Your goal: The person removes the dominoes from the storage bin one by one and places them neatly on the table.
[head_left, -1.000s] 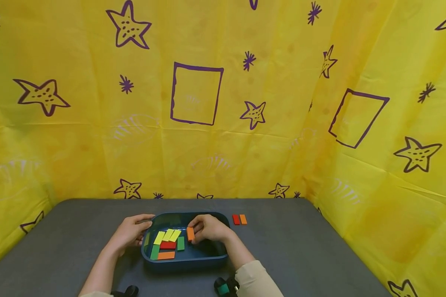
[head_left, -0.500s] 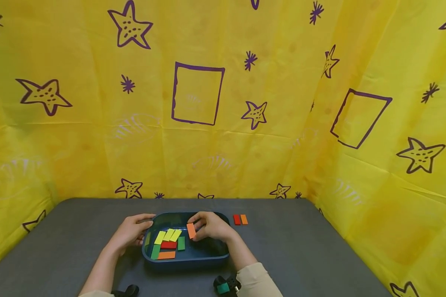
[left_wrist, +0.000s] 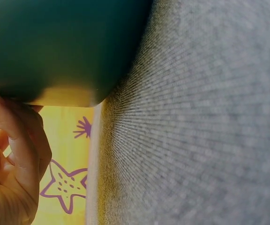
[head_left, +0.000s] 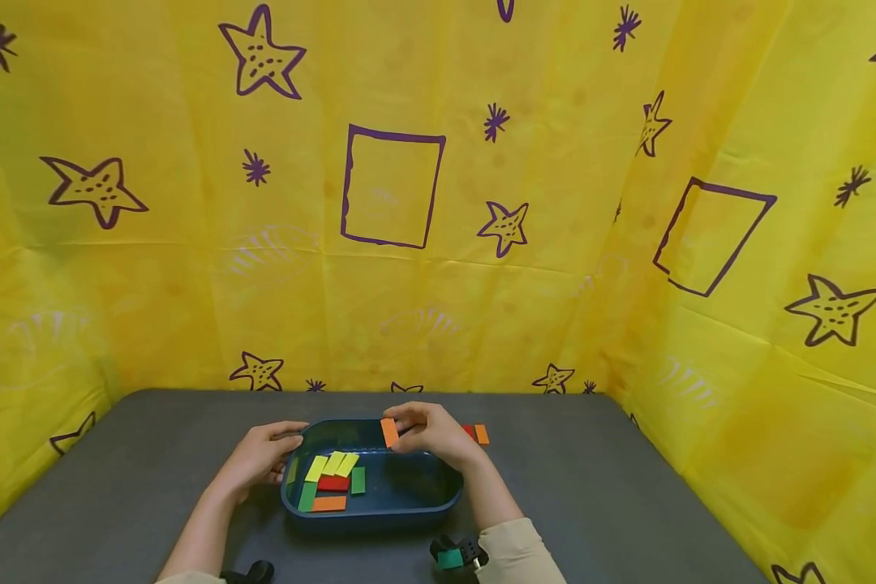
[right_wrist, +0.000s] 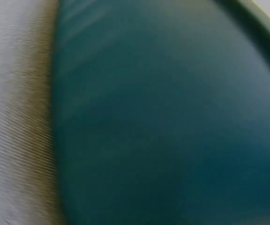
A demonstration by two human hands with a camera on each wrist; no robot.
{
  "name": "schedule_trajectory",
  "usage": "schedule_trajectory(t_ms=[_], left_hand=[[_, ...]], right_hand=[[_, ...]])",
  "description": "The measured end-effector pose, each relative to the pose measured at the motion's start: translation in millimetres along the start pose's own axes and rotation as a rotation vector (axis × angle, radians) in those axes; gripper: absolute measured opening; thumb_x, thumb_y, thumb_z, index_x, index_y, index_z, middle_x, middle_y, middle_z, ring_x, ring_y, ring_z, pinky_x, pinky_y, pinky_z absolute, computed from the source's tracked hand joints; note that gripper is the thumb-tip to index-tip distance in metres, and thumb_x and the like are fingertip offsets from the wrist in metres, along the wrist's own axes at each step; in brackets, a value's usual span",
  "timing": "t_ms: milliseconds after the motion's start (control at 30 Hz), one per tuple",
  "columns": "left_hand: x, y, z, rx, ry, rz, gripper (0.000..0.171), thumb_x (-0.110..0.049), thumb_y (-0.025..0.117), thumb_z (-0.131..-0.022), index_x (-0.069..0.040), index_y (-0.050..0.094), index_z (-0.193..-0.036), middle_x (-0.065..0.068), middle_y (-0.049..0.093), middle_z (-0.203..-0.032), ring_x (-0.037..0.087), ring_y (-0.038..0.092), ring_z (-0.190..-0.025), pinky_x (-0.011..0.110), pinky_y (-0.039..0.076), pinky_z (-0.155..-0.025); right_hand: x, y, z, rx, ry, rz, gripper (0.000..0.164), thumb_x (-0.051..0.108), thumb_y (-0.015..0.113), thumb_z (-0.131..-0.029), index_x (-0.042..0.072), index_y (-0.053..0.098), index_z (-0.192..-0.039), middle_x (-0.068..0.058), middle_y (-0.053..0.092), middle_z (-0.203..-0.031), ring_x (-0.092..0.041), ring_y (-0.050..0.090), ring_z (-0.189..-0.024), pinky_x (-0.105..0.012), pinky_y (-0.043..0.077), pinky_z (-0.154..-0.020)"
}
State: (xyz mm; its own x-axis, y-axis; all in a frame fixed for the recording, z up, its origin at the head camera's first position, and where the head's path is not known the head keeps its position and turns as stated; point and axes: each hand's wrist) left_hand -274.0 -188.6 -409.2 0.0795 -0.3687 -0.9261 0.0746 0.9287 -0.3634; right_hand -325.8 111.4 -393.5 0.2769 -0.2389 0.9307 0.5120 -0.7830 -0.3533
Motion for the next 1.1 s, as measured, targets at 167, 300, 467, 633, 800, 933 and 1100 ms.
schedule_trajectory(t_ms=[167,300,467,633,800,933,1100], left_hand=[[-0.9,-0.1,0.6,0.000,0.002,-0.001,0.046,-0.016,0.049,-0.101,0.004,0.047,-0.142,0.012,0.067,-0.092,0.015,0.056,-0.060,0.027,0.053,-0.055],[-1.5,-0.5,0.1,0.002,-0.003,-0.003,0.047,-0.017,0.049,-0.101,0.004,0.046,-0.143,0.011,0.066,-0.091,0.014,0.056,-0.060,0.026,0.052,-0.055],[-1.2,-0.5,-0.5,0.007,-0.009,0.001,0.047,-0.018,0.049,-0.101,0.003,0.046,-0.143,0.009,0.067,-0.087,0.013,0.056,-0.059,0.026,0.052,-0.055],[-1.7,-1.0,0.1,0.006,-0.007,-0.004,0.047,-0.017,0.049,-0.101,0.003,0.046,-0.143,0.009,0.065,-0.087,0.013,0.054,-0.058,0.026,0.052,-0.055],[-1.7,-1.8,-0.6,0.010,-0.001,-0.001,0.047,-0.018,0.049,-0.101,0.003,0.046,-0.143,0.008,0.065,-0.085,0.013,0.054,-0.057,0.025,0.051,-0.054],[-1.0,-2.1,-1.3,0.015,0.003,0.003,0.047,-0.018,0.049,-0.102,0.003,0.046,-0.143,0.008,0.064,-0.084,0.013,0.053,-0.057,0.025,0.051,-0.054],[-1.3,-1.3,0.0,0.021,-0.005,0.009,0.047,-0.017,0.049,-0.101,0.002,0.046,-0.144,0.007,0.063,-0.082,0.013,0.052,-0.057,0.026,0.051,-0.054]], right_hand=[[3.1,-14.8,4.3,-0.083,0.027,-0.002,0.050,0.008,0.071,-0.087,0.009,0.059,-0.135,-0.018,0.058,-0.132,-0.017,0.061,-0.103,-0.032,0.058,-0.086],[5.0,-26.3,7.0,-0.147,0.054,-0.030,0.051,0.007,0.071,-0.086,0.009,0.059,-0.136,-0.020,0.057,-0.130,-0.017,0.061,-0.101,-0.033,0.058,-0.086],[6.9,-39.5,14.1,-0.196,0.070,-0.044,0.053,0.005,0.069,-0.088,0.010,0.057,-0.139,-0.019,0.054,-0.136,-0.019,0.061,-0.104,-0.035,0.056,-0.090],[7.3,-54.6,21.9,-0.257,0.091,-0.088,0.053,0.005,0.068,-0.088,0.011,0.056,-0.140,-0.020,0.050,-0.139,-0.026,0.057,-0.115,-0.041,0.053,-0.097],[1.6,-71.1,28.1,-0.329,0.117,-0.163,0.055,0.000,0.065,-0.088,0.005,0.053,-0.142,-0.022,0.048,-0.140,-0.025,0.059,-0.112,-0.046,0.049,-0.101],[-7.3,-82.1,32.1,-0.389,0.141,-0.191,0.054,-0.004,0.062,-0.089,0.002,0.052,-0.141,-0.024,0.048,-0.138,-0.023,0.061,-0.106,-0.048,0.048,-0.104],[-21.9,-91.8,39.1,-0.463,0.180,-0.213,0.054,-0.007,0.059,-0.089,-0.001,0.050,-0.142,-0.026,0.045,-0.143,-0.033,0.053,-0.124,-0.050,0.045,-0.109]])
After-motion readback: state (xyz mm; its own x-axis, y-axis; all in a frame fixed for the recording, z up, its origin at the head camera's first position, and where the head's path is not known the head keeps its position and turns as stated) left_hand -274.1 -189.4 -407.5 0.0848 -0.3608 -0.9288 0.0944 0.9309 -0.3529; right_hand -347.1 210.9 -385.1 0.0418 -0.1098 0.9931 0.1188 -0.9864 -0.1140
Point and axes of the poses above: each hand's wrist, its own z-axis away from the middle knuckle, its own y-axis out of the palm, x = y × z
